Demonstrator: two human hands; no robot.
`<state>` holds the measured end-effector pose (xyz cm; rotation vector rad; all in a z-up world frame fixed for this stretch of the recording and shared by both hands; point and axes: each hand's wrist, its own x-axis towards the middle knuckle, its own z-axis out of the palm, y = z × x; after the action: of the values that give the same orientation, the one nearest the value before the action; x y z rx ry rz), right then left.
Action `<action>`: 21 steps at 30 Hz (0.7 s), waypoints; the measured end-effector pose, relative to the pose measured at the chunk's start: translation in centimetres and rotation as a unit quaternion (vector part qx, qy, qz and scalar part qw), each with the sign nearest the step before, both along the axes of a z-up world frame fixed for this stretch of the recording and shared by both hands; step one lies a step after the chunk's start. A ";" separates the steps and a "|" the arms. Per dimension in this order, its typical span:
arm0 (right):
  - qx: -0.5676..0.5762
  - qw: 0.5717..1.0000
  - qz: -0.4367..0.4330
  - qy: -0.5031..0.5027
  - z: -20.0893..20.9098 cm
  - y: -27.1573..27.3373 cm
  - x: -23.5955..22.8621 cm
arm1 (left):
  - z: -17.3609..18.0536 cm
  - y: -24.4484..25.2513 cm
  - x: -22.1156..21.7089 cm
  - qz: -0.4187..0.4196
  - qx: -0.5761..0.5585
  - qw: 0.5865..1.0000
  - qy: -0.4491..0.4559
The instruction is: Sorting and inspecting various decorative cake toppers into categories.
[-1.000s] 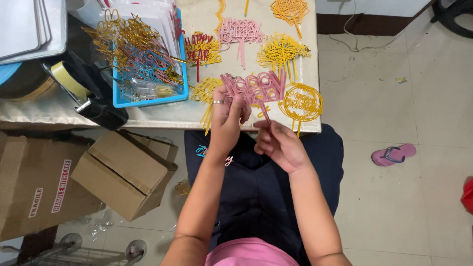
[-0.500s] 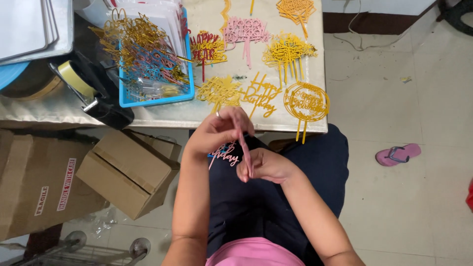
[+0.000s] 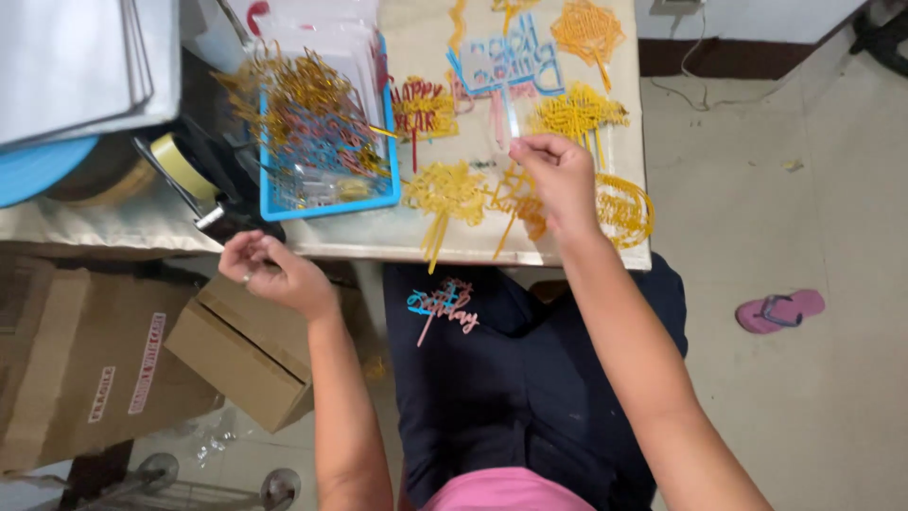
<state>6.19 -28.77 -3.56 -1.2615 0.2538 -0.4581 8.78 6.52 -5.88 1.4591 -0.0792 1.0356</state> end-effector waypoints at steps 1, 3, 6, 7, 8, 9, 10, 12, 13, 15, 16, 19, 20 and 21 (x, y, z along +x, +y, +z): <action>0.000 1.000 0.000 -0.005 -0.7 0.1 1.5 | -0.1 0.0 0.3 0.000 0.000 1.000 -0.005; -0.031 0.999 -0.043 0.010 -2.4 0.5 4.4 | -0.6 0.2 0.6 0.052 0.079 0.995 0.028; -0.029 0.994 -0.092 0.053 -3.0 1.4 6.8 | -0.8 -0.8 0.3 0.057 0.158 0.985 0.037; -0.027 0.994 -0.092 0.050 -3.0 1.5 6.5 | -0.5 -1.1 -0.4 0.058 0.160 0.985 0.034; -0.019 0.996 -0.071 0.042 -3.1 1.7 6.3 | -0.2 -1.3 -1.0 0.068 0.192 0.979 0.018; -0.013 0.998 -0.052 0.034 -3.2 1.5 6.1 | -0.1 -1.9 -1.6 0.075 0.221 0.972 0.002; -0.013 0.998 -0.054 0.030 -3.0 1.9 5.6 | 0.7 -2.7 -2.1 0.074 0.220 0.973 -0.001; 0.025 0.998 -0.024 0.043 -3.0 2.5 3.5 | 1.6 -4.6 -4.2 0.061 0.237 0.969 -0.027; 0.026 0.998 -0.023 0.051 -2.5 3.0 2.4 | 2.0 -5.4 -5.1 0.061 0.238 0.969 -0.019; 0.114 0.992 0.036 0.052 -1.3 3.9 0.4 | 2.9 -7.1 -6.9 -0.046 0.216 0.975 -0.013; 0.113 0.991 0.037 0.058 -1.3 4.4 -0.7 | 3.3 -7.9 -7.2 -0.045 0.215 0.975 -0.006; 0.208 0.970 0.116 0.046 0.3 4.9 -2.6 | 5.7 -10.8 -6.6 -0.163 0.210 0.964 0.027; 0.220 0.963 0.146 0.056 1.2 5.1 -3.3 | 6.8 -11.6 -6.4 -0.198 0.229 0.952 0.034; 0.232 0.954 0.176 0.065 2.1 5.3 -3.9 | 8.0 -12.3 -6.1 -0.233 0.250 0.939 0.041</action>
<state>2.32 -23.47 -1.44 -0.8485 0.2243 0.0000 2.64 -5.79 2.10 1.8193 -0.6370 0.5800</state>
